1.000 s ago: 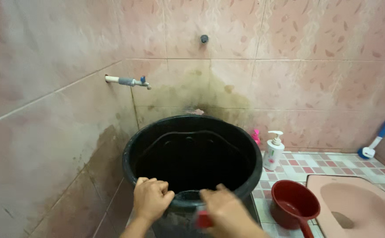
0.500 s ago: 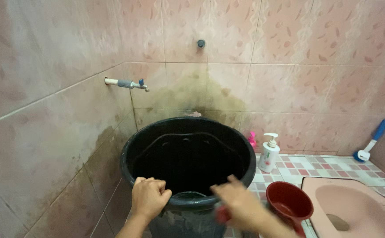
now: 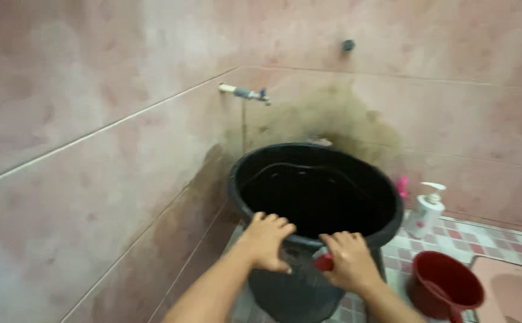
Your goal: The person scrubs the rim and exterior of a large black bucket with a red brush, then pours a blue cleaning liquid onto the bucket and continues scrubbing the soapy surface. The bucket is tilted and repositioned to access different areas during cleaning.
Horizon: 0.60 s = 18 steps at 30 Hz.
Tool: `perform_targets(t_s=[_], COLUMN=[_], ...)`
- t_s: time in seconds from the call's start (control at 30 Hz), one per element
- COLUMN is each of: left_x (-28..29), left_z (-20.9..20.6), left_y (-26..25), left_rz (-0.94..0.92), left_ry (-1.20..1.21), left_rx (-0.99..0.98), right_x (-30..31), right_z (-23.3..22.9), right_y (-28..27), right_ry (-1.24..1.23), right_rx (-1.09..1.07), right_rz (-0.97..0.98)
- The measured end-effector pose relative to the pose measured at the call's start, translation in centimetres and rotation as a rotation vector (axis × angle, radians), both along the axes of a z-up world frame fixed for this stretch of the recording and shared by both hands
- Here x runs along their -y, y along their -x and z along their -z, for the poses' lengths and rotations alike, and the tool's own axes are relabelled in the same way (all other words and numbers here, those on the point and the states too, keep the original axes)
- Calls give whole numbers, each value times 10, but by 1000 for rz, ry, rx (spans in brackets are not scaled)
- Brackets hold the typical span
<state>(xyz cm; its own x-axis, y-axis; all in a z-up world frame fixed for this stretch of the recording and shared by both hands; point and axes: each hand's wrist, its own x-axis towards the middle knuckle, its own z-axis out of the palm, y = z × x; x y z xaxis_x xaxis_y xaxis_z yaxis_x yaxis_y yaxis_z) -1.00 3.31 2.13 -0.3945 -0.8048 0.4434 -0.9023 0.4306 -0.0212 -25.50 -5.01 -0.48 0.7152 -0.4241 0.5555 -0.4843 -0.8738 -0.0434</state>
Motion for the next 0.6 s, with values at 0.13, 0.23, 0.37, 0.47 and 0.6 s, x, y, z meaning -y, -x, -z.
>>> perform_targets(t_s=[0.13,0.23,0.37,0.47,0.6], left_x=[6,10,8,10,28], left_z=[28,39,46,35,7], left_y=[34,42,37,36,30], left_rz=[-186,-265,-259,-229,-216], left_ry=[34,103,112,148,240], left_rx=[-40,-70,-25,-58,-119], right_x=[5,3,-4,-15,1], right_z=[8,14,5,-20,-59], right_y=[-2,-2,-4,1,5], right_ry=[41,37,-32,-88,-171], right_rx=[40,28,-52,-78,-95], right_rz=[3,28,85,119,167])
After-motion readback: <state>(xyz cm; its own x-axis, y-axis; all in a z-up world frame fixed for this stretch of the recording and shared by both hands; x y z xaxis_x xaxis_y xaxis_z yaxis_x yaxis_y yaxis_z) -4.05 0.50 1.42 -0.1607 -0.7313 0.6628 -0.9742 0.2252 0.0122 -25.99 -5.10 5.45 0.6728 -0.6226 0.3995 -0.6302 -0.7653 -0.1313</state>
